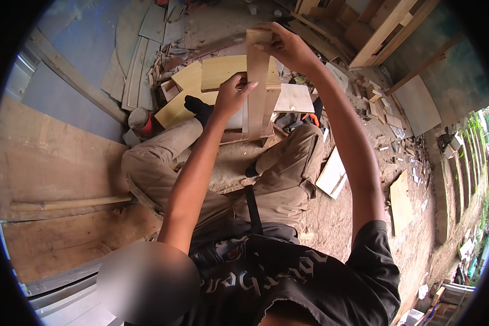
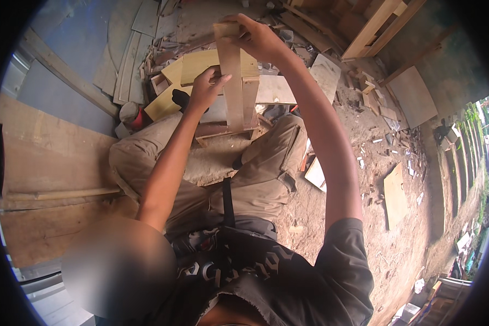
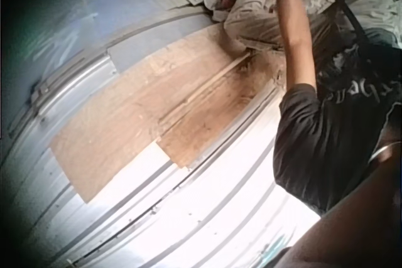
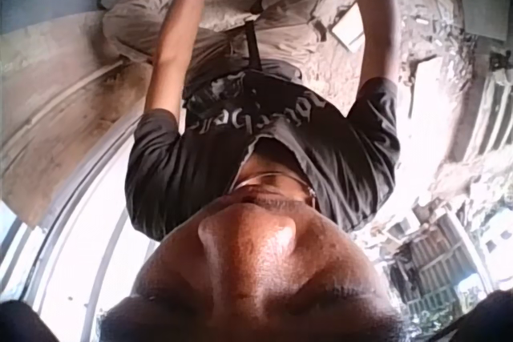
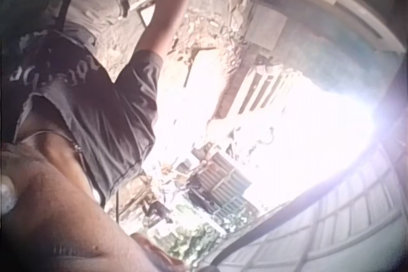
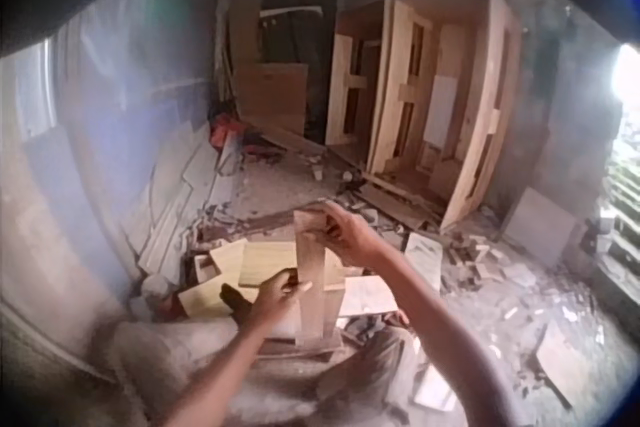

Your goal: The person sits on the floor and assembles a wooden structure by hand, fitting together several wooden planks and white strips into a frame-like object. The person repeatedly adjusts and aligns the pieces to form a stable assembly.

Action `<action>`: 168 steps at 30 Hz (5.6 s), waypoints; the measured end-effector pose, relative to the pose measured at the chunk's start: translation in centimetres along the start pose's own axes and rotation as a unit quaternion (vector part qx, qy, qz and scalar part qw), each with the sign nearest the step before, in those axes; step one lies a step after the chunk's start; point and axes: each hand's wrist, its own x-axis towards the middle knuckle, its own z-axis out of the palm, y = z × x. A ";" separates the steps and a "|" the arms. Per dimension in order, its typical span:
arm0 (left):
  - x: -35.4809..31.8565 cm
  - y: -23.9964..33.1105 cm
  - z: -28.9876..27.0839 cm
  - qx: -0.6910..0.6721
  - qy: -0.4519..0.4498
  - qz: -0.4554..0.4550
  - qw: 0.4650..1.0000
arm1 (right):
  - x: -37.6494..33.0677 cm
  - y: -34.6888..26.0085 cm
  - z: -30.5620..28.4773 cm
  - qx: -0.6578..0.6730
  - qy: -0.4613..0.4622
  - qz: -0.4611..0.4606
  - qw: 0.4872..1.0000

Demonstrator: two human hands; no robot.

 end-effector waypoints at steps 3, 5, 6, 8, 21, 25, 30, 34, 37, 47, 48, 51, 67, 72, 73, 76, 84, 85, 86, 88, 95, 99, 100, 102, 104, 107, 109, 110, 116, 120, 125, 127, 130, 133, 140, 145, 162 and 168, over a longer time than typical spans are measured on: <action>1.0 -0.6 1.2 0.046 -0.007 0.023 0.999 | -0.4 0.4 -0.7 0.005 0.000 0.021 1.000; 1.4 -1.4 1.5 0.079 -0.011 0.033 0.996 | -0.9 0.5 -1.0 -0.003 -0.016 0.043 0.999; 1.2 -1.5 1.8 0.055 -0.012 0.025 0.998 | -1.4 0.5 -1.0 -0.002 -0.016 0.048 0.999; 0.8 -1.7 2.0 0.006 -0.011 0.007 1.000 | -2.3 0.4 -0.9 0.001 -0.017 0.057 0.998; 0.2 -2.3 0.7 0.151 -0.028 0.026 0.988 | -3.2 1.9 0.2 -0.054 -0.018 0.035 0.998; 0.2 -2.7 0.4 0.191 -0.040 0.035 0.980 | -3.4 1.9 0.6 -0.054 -0.013 0.047 0.997; -0.3 -2.6 0.2 0.225 -0.048 0.035 0.972 | -3.9 1.5 1.2 -0.031 -0.003 0.044 0.999; -0.5 -2.9 0.2 0.237 -0.048 0.018 0.970 | -4.3 1.3 1.2 -0.030 -0.004 0.039 0.999; -0.5 -3.4 0.4 0.259 -0.044 0.046 0.964 | -4.5 1.1 1.2 -0.041 -0.003 0.052 0.998; -0.5 -5.5 1.2 0.313 -0.004 0.123 0.942 | -4.1 2.8 1.9 -0.052 0.022 0.067 0.996; -0.5 -5.7 1.6 0.317 0.002 0.143 0.938 | -4.2 3.2 1.8 -0.035 0.032 0.061 0.997; -0.7 -5.7 2.2 0.307 0.023 0.182 0.934 | -4.4 3.5 2.0 -0.013 0.050 0.044 0.998; -0.8 -5.3 1.8 0.275 0.020 0.169 0.946 | -5.7 3.5 6.0 0.007 0.110 0.114 0.987; -1.3 -5.3 1.6 0.276 0.017 0.119 0.954 | -7.0 1.5 10.3 0.003 0.225 0.160 0.961; -1.3 -5.0 1.7 0.263 0.011 0.114 0.958 | -7.2 1.4 10.7 0.000 0.235 0.174 0.956; -1.5 -4.7 1.5 0.260 -0.001 0.099 0.960 | -7.4 3.1 11.9 -0.039 0.237 0.171 0.956; -4.3 -6.1 0.9 0.293 0.197 0.165 0.921 | -8.0 3.5 12.0 -0.054 0.223 0.162 0.960; -4.6 -6.8 1.2 0.257 0.195 0.131 0.937 | -8.0 3.1 12.1 -0.056 0.223 0.167 0.959; -5.0 -7.9 1.6 0.221 0.191 0.097 0.951 | -8.0 2.8 12.2 -0.058 0.223 0.172 0.958; -5.1 -9.9 1.9 0.185 0.136 0.027 0.973 | -7.8 3.7 11.6 -0.042 0.226 0.161 0.960; -4.2 -10.9 2.9 0.105 0.038 -0.103 0.988 | -9.1 3.9 7.6 -0.071 0.233 0.183 0.952; -4.1 -11.0 3.5 0.079 0.066 -0.115 0.988 | -9.5 3.7 8.2 -0.044 0.222 0.175 0.958; -4.1 -10.9 3.9 0.107 0.089 -0.102 0.985 | -9.6 4.0 8.5 -0.048 0.221 0.171 0.959; -4.6 -10.6 4.5 0.165 0.138 -0.077 0.974 | -9.3 4.3 9.0 -0.048 0.218 0.168 0.960; -5.1 -9.1 5.9 0.148 0.176 -0.140 0.963 | -9.5 4.3 8.8 -0.038 0.215 0.180 0.959; -5.9 -9.7 6.1 0.097 0.134 -0.190 0.968 | -9.2 4.4 9.1 -0.058 0.211 0.191 0.957; -6.7 -10.6 6.6 0.037 0.117 -0.145 0.982 | -8.8 4.1 9.4 -0.056 0.197 0.196 0.959; -7.0 -11.3 6.5 0.067 0.109 -0.121 0.984 | -8.7 3.7 9.6 -0.042 0.186 0.198 0.962; -5.8 -11.6 9.2 0.127 0.087 -0.067 0.986 | -8.9 3.2 9.2 -0.099 0.204 0.161 0.961; -4.9 -11.4 9.1 0.142 0.012 -0.133 0.981 | -10.3 5.1 10.8 -0.036 0.233 0.198 0.951; -4.7 -11.1 8.8 0.084 0.043 -0.041 0.995 | -13.1 7.3 14.1 -0.044 0.264 0.229 0.936; -4.5 -11.6 8.6 0.080 0.028 -0.051 0.995 | -13.0 7.7 15.7 0.000 0.273 0.283 0.920; -4.1 -12.3 8.1 0.068 0.008 -0.038 0.997 | -12.1 8.0 16.8 0.001 0.275 0.338 0.900; -4.7 -11.8 8.5 0.045 0.023 -0.102 0.993 | -11.1 8.3 17.9 -0.039 0.303 0.379 0.873; -5.4 -13.0 9.3 0.005 0.003 -0.095 0.996 | -12.6 9.7 19.1 -0.066 0.334 0.349 0.873; -5.5 -13.8 9.7 -0.013 0.030 -0.090 0.995 | -12.4 10.8 19.8 -0.073 0.330 0.345 0.876; -5.0 -17.1 11.0 0.053 0.019 -0.020 0.998 | -13.2 11.9 20.9 -0.150 0.322 0.349 0.868; -4.8 -17.0 10.7 0.030 -0.037 -0.063 0.997 | -14.4 13.1 19.9 -0.123 0.297 0.346 0.881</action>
